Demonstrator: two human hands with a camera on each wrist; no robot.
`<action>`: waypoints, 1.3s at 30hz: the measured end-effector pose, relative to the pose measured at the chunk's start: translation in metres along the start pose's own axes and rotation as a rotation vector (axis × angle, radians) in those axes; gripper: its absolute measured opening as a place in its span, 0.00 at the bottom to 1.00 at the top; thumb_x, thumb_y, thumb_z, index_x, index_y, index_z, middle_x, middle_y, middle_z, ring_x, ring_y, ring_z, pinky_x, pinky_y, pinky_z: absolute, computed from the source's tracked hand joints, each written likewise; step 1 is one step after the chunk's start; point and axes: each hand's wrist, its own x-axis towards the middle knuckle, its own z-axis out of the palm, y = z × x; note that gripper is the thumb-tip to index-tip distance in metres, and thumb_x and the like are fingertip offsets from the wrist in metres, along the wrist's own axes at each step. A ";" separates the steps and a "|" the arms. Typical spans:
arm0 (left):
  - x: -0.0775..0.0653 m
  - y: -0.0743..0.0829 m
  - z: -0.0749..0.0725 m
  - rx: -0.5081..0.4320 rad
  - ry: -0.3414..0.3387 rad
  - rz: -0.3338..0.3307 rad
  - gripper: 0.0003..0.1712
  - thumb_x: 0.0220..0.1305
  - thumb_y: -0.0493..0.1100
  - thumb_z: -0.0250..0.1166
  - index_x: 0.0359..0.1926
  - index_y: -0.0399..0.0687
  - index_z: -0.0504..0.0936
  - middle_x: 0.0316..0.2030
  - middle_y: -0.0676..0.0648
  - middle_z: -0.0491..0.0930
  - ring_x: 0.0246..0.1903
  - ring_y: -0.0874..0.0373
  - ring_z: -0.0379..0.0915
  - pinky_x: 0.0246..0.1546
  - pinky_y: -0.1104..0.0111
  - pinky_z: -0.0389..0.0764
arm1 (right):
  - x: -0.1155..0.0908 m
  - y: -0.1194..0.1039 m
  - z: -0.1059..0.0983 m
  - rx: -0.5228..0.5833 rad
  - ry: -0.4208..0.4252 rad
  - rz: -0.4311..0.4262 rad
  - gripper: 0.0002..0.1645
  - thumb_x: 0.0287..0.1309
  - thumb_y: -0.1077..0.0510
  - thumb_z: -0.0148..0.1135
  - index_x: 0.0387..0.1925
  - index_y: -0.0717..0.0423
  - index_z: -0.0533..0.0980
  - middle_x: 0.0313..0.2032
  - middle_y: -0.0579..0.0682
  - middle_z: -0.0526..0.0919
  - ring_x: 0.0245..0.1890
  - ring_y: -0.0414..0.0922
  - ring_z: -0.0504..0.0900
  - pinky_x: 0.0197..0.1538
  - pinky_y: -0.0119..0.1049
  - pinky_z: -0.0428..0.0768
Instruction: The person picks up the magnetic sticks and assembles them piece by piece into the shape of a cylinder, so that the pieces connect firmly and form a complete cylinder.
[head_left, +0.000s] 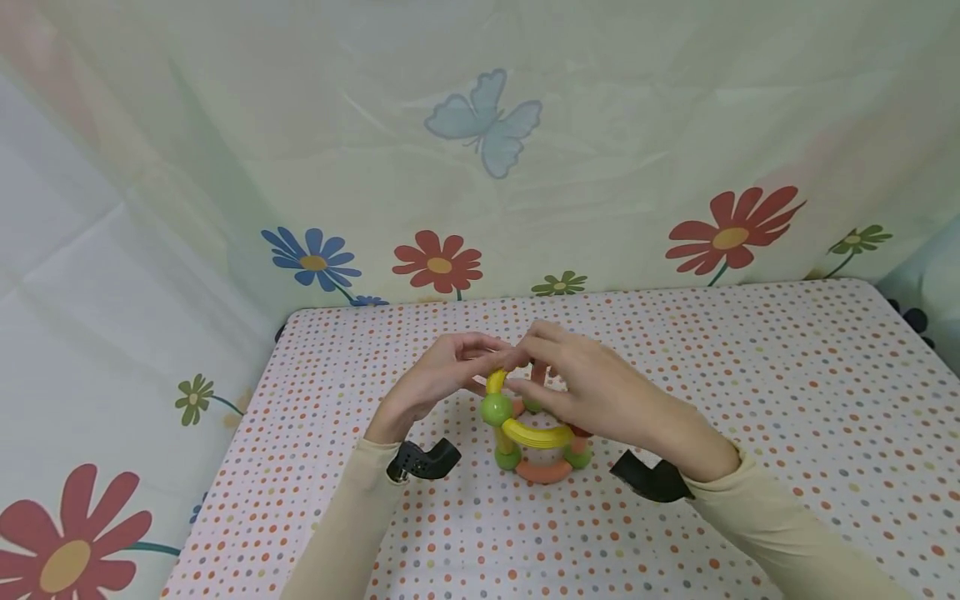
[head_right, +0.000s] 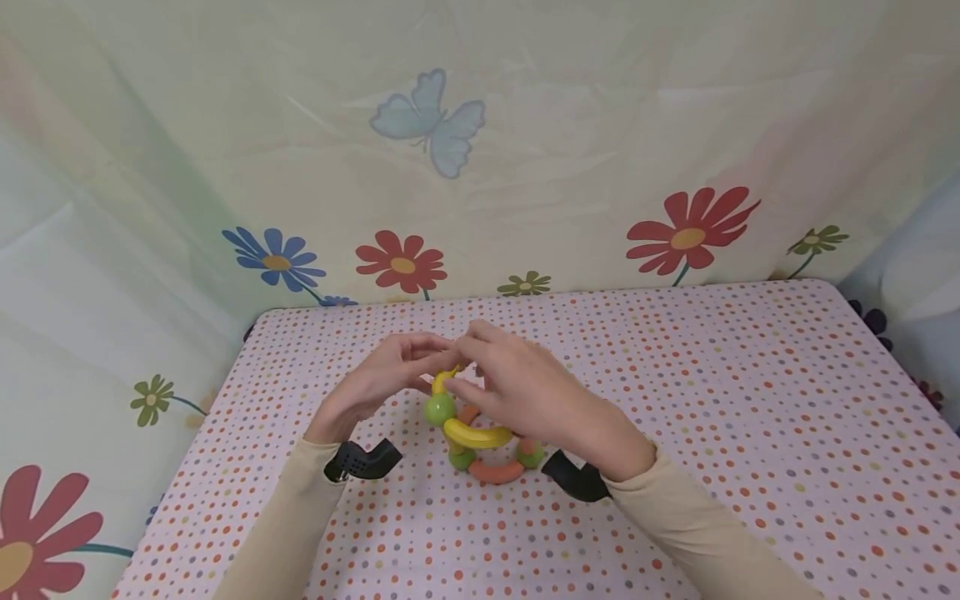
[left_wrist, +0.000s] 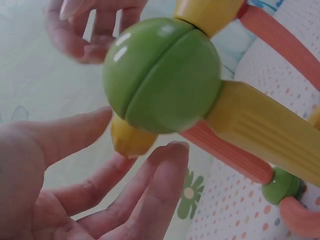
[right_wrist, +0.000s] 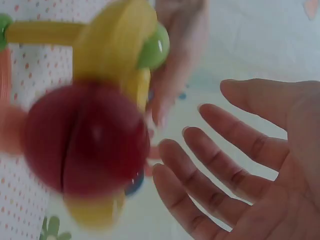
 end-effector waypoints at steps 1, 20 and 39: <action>-0.001 -0.002 0.000 0.003 0.001 0.010 0.20 0.79 0.43 0.60 0.62 0.35 0.80 0.51 0.39 0.86 0.45 0.54 0.83 0.45 0.61 0.87 | -0.003 0.003 -0.005 0.011 0.018 0.005 0.07 0.68 0.58 0.70 0.46 0.53 0.83 0.43 0.45 0.80 0.39 0.41 0.81 0.40 0.39 0.82; -0.029 -0.087 0.027 0.357 -0.143 0.199 0.36 0.52 0.30 0.81 0.63 0.46 0.80 0.47 0.51 0.79 0.45 0.55 0.79 0.44 0.68 0.84 | -0.084 0.087 0.045 0.204 -0.059 0.305 0.28 0.52 0.63 0.81 0.53 0.61 0.77 0.46 0.53 0.80 0.40 0.44 0.81 0.38 0.35 0.85; -0.026 -0.091 0.047 0.463 -0.029 0.209 0.50 0.50 0.37 0.85 0.74 0.55 0.73 0.45 0.56 0.78 0.38 0.63 0.76 0.41 0.73 0.81 | -0.075 0.087 0.075 0.198 -0.043 0.270 0.21 0.41 0.70 0.85 0.33 0.52 0.80 0.36 0.48 0.76 0.31 0.39 0.76 0.33 0.30 0.81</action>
